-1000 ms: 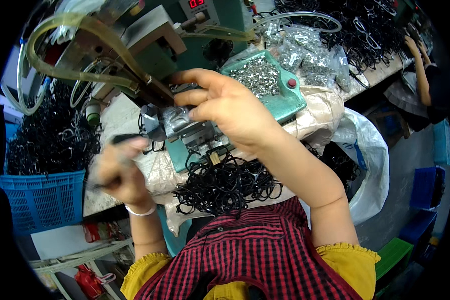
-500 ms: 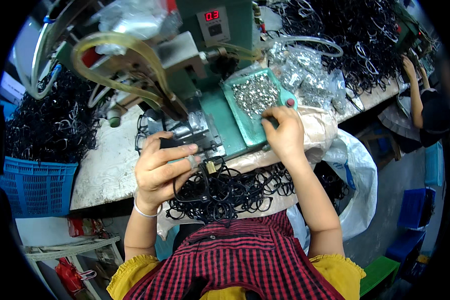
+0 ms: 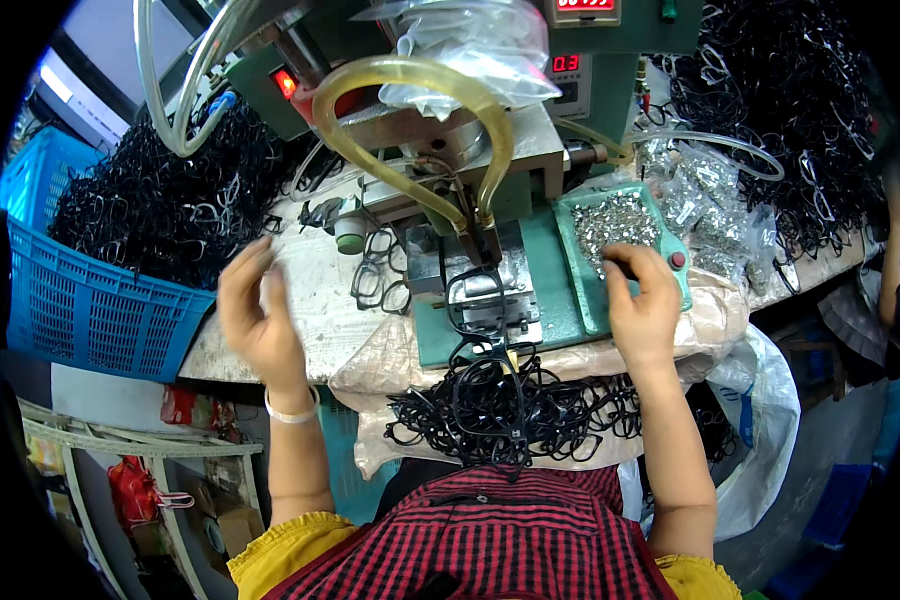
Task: The person repeatedly picks up black eyeglass frames from a pile, places them into a green machine, presses a lever to attach small metal components, and then removes the finished frames. The process is repeated continuously throughout the clip.
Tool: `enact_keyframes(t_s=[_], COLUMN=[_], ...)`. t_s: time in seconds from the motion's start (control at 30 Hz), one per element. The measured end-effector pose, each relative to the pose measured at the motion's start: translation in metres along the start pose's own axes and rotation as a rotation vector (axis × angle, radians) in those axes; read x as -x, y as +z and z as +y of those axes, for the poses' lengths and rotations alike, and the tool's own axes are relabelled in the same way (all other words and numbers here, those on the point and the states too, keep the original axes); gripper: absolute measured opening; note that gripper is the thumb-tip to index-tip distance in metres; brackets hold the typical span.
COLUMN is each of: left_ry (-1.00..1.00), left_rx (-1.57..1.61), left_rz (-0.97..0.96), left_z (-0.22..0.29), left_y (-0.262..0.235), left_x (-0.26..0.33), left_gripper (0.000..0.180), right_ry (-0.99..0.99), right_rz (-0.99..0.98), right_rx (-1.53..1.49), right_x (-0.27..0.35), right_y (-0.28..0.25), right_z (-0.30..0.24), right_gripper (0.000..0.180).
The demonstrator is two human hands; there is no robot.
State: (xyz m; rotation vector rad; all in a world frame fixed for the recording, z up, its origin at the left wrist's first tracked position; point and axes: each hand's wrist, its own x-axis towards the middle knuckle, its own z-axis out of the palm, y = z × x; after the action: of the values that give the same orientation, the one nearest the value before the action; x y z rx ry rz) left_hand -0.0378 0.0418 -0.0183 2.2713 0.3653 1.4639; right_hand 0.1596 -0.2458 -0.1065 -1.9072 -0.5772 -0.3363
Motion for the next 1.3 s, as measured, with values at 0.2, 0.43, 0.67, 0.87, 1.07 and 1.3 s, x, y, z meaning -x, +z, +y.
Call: enact_keyframes(t_s=[0.2, 0.43, 0.67, 0.87, 1.07, 1.3], left_ry=[-0.005, 0.034, 0.024, -0.501, -0.384, 0.154], left_rx=[-0.6, -0.396, -0.149, 0.303, 0.541, 0.656], left_rz=[-0.707, -0.435, -0.173, -0.082, 0.065, -0.088], left_z=[-0.122, -0.133, -0.096, -0.067, -0.019, 0.043], left_y=[0.061, 0.039, 0.027, 0.061, 0.044, 0.039], left_x=[0.057, 0.067, 0.038, 0.057, 0.06, -0.021], left_gripper=[0.033, 0.019, 0.01, 0.013, 0.011, 0.015], right_ry=[-0.002, -0.025, 0.073, 0.075, 0.236, 0.351], right_rz=[-0.008, 0.08, -0.074, -0.144, -0.16, -0.175], right_rx=[0.007, 0.363, -0.11, -0.583, -0.726, -0.938], right_x=[-0.006, 0.05, 0.026, -0.024, -0.011, -0.006], right_y=[0.019, -0.062, -0.045, 0.043, 0.046, 0.049], right_z=[0.009, 0.031, -0.02, -0.068, -0.073, -0.101], right_gripper=[0.009, 0.013, 0.013, 0.034, 0.051, 0.055])
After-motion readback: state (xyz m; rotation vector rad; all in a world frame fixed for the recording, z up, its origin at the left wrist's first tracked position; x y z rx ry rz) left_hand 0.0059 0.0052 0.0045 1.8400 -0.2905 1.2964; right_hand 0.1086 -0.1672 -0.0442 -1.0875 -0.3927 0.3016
